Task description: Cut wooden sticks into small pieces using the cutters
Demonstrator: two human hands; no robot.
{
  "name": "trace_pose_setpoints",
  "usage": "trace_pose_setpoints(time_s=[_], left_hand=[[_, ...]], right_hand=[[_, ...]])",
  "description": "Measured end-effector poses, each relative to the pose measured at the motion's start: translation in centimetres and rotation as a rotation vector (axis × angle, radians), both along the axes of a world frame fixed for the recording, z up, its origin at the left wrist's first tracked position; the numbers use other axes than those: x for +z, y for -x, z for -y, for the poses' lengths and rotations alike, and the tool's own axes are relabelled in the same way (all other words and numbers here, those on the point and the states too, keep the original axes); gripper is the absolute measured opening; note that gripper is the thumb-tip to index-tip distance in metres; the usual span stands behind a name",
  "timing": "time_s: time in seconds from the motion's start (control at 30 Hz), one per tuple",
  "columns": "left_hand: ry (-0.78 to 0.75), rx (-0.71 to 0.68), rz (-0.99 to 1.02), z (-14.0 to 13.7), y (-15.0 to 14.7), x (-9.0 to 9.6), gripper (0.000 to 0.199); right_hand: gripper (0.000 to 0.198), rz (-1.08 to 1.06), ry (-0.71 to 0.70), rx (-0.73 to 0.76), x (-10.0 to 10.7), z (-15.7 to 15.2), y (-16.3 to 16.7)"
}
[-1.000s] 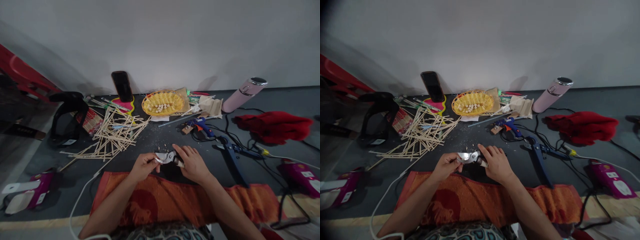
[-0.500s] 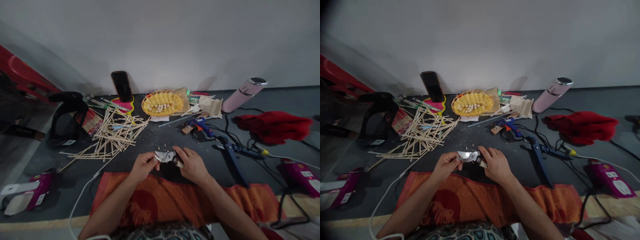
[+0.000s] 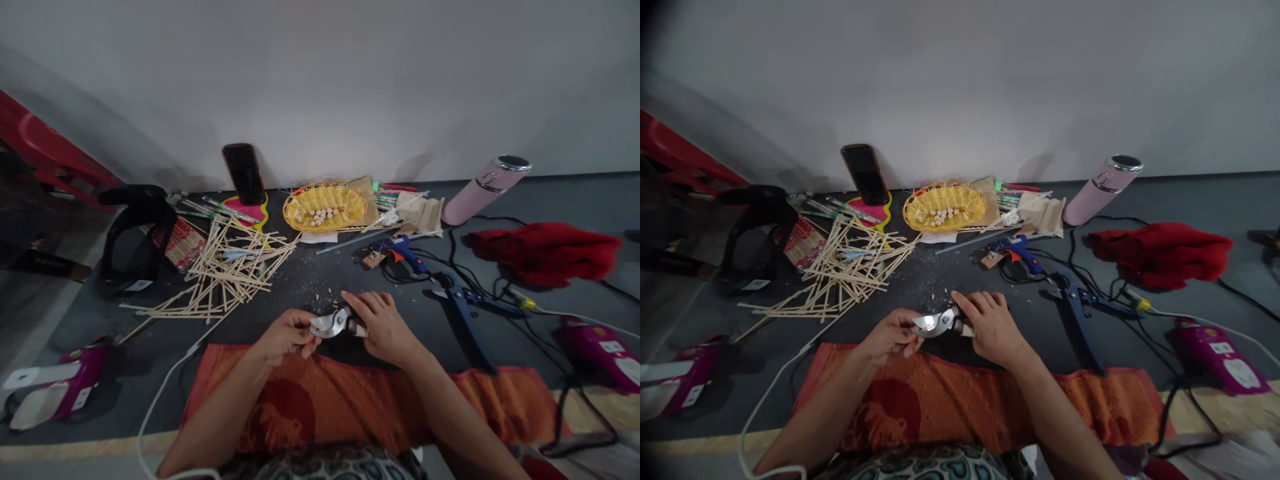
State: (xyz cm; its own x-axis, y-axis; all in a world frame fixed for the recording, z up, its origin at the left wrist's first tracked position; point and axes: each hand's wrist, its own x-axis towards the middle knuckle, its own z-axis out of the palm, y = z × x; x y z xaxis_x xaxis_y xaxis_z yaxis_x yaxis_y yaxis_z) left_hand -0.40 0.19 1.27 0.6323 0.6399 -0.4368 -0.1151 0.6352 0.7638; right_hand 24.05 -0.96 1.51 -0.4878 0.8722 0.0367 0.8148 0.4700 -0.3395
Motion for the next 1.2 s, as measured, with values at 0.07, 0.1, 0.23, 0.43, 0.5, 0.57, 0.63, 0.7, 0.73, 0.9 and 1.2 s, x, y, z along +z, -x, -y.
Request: trace_pose_setpoints(time_s=[0.07, 0.1, 0.23, 0.43, 0.5, 0.57, 0.63, 0.7, 0.73, 0.9, 1.2], left_hand=[[0.028, -0.018, 0.01, 0.0, 0.1, 0.0, 0.037], [0.039, -0.027, 0.009, -0.1, 0.1, 0.0, 0.036], [0.038, -0.015, -0.014, -0.1, 0.1, -0.3, 0.037], [0.024, 0.086, -0.014, 0.0, -0.2, -0.2, 0.037], [-0.001, 0.106, -0.022, 0.0, -0.5, -0.1, 0.037], [-0.064, 0.152, -0.044, 0.0, -0.7, -0.2, 0.036], [-0.167, 0.222, -0.071, -0.1, -1.0, -0.3, 0.035], [-0.284, 0.285, -0.12, 0.0, -1.3, -0.4, 0.031], [-0.336, 0.306, -0.153, 0.0, -1.4, -0.4, 0.029], [-0.52, 0.347, -0.325, 0.2, -1.4, -0.2, 0.021], [-0.594, 0.314, -0.368, 0.4, -1.1, -0.5, 0.026]], right_hand=[[0.068, -0.006, 0.001, 0.011, 0.0, 0.0, 0.0], [0.067, -0.005, -0.001, 0.016, 0.0, -0.1, -0.1], [0.063, 0.011, -0.006, 0.02, -0.1, 0.0, -0.1], [0.062, -0.003, 0.008, -0.032, -0.4, 0.4, 0.1], [0.062, 0.007, 0.013, -0.056, -0.5, 0.5, 0.1], [0.06, 0.021, 0.004, -0.087, -0.5, 0.5, 0.2], [0.059, 0.027, -0.007, -0.122, -0.6, 0.4, 0.3], [0.061, 0.024, -0.013, -0.151, -0.7, 0.4, 0.4], [0.063, 0.02, -0.013, -0.162, -0.7, 0.3, 0.5], [0.069, 0.017, 0.007, -0.183, -0.6, 0.4, 0.6], [0.074, 0.097, -0.018, -0.152, -0.3, 0.4, 0.6]])
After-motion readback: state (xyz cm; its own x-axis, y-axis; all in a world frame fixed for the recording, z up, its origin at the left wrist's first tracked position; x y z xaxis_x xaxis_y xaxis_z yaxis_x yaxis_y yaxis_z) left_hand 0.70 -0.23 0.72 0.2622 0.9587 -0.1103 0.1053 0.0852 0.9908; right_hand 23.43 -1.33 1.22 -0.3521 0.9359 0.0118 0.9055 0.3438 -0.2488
